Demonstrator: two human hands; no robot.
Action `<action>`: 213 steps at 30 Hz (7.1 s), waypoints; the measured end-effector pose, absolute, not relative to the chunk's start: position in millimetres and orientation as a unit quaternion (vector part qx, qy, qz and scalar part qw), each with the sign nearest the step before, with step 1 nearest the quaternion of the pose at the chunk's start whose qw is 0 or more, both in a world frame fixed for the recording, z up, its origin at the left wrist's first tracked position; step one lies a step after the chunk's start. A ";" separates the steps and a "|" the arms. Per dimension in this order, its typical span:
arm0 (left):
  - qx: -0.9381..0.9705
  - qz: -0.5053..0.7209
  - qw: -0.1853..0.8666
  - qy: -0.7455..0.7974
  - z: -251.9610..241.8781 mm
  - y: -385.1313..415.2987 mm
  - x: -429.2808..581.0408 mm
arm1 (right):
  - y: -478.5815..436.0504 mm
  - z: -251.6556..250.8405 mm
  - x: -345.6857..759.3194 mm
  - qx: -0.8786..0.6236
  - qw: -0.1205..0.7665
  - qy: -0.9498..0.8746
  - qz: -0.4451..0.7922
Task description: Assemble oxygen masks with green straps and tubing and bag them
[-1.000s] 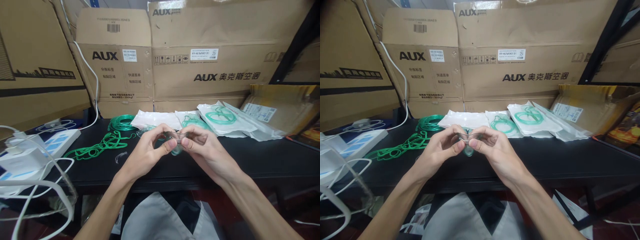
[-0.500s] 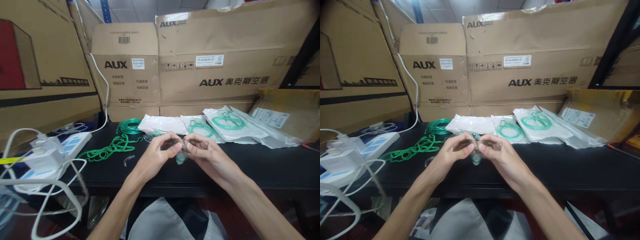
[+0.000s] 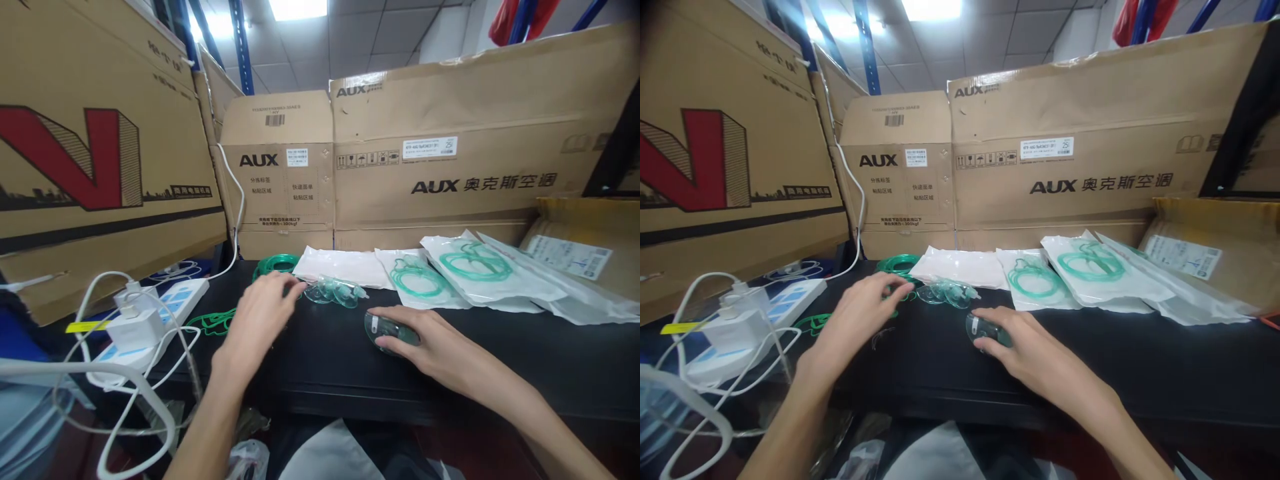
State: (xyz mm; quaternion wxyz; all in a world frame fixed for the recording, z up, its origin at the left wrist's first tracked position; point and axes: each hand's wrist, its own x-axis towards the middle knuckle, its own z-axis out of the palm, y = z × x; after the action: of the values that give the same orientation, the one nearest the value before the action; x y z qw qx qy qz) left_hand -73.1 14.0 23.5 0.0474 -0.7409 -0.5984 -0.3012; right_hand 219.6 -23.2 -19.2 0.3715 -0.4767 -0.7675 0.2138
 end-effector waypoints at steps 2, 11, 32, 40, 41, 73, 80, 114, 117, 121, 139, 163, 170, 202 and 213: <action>-0.710 -0.231 0.083 -0.660 17.5 28.3 -95.9 | -25.9 -18.9 222.5 -0.490 0.345 -0.773 0.211; -0.689 -0.152 0.090 -0.703 -9.0 53.5 -116.9 | -31.5 -16.2 217.7 -0.494 0.282 -0.793 0.218; -0.854 -0.327 -0.005 -0.404 27.0 4.6 -51.9 | -22.4 -2.4 256.6 -0.516 0.223 -0.814 0.144; -0.895 -0.158 -0.113 -0.401 2.6 1.7 -29.7 | -11.0 -2.0 299.2 -0.594 0.174 -0.782 0.077; -0.893 -0.158 -0.104 -0.409 0.7 5.0 -32.2 | -11.2 -2.1 299.3 -0.593 0.168 -0.783 0.080; -0.870 -0.337 -0.206 -0.294 -6.3 -7.3 25.4 | -44.0 32.8 259.1 -0.545 0.325 -0.768 0.087; -0.836 -0.371 -0.255 -0.314 -6.1 -0.5 23.9 | -50.2 35.9 252.9 -0.520 0.355 -0.771 0.099; -0.700 -0.451 -0.467 -0.298 -0.8 -7.0 31.6 | -40.1 26.5 236.4 -0.434 0.457 -0.755 0.179; -0.671 -0.470 -0.487 -0.302 -1.6 -7.1 34.2 | -41.3 27.0 235.0 -0.425 0.446 -0.775 0.141; -0.662 -0.466 -0.504 -0.301 -1.2 -7.5 34.4 | -41.9 27.1 233.8 -0.427 0.446 -0.779 0.108; -0.777 -0.367 -0.391 -0.330 -3.3 -3.3 27.1 | -34.6 19.1 231.9 -0.416 0.468 -0.767 0.140; -0.804 -0.325 -0.359 -0.344 -4.2 1.1 20.1 | -34.1 17.9 242.1 -0.465 0.347 -0.783 0.224; -0.836 -0.277 -0.316 -0.354 -4.2 0.6 15.8 | -23.0 12.4 256.3 -0.489 0.340 -0.766 0.242; -0.893 -0.265 -0.190 -0.310 -18.4 7.6 11.8 | -12.2 -0.4 265.7 -0.491 0.268 -0.814 0.157; -0.822 -0.371 -0.277 -0.331 -10.4 7.5 20.6 | -3.1 -9.2 248.7 -0.520 0.358 -0.768 0.105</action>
State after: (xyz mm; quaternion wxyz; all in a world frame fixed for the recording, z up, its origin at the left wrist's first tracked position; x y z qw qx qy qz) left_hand 20.6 7.5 -10.4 -0.2773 -0.8221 -0.3310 -0.3710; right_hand 248.7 -3.1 -9.2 0.3581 -0.5203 -0.7681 0.1051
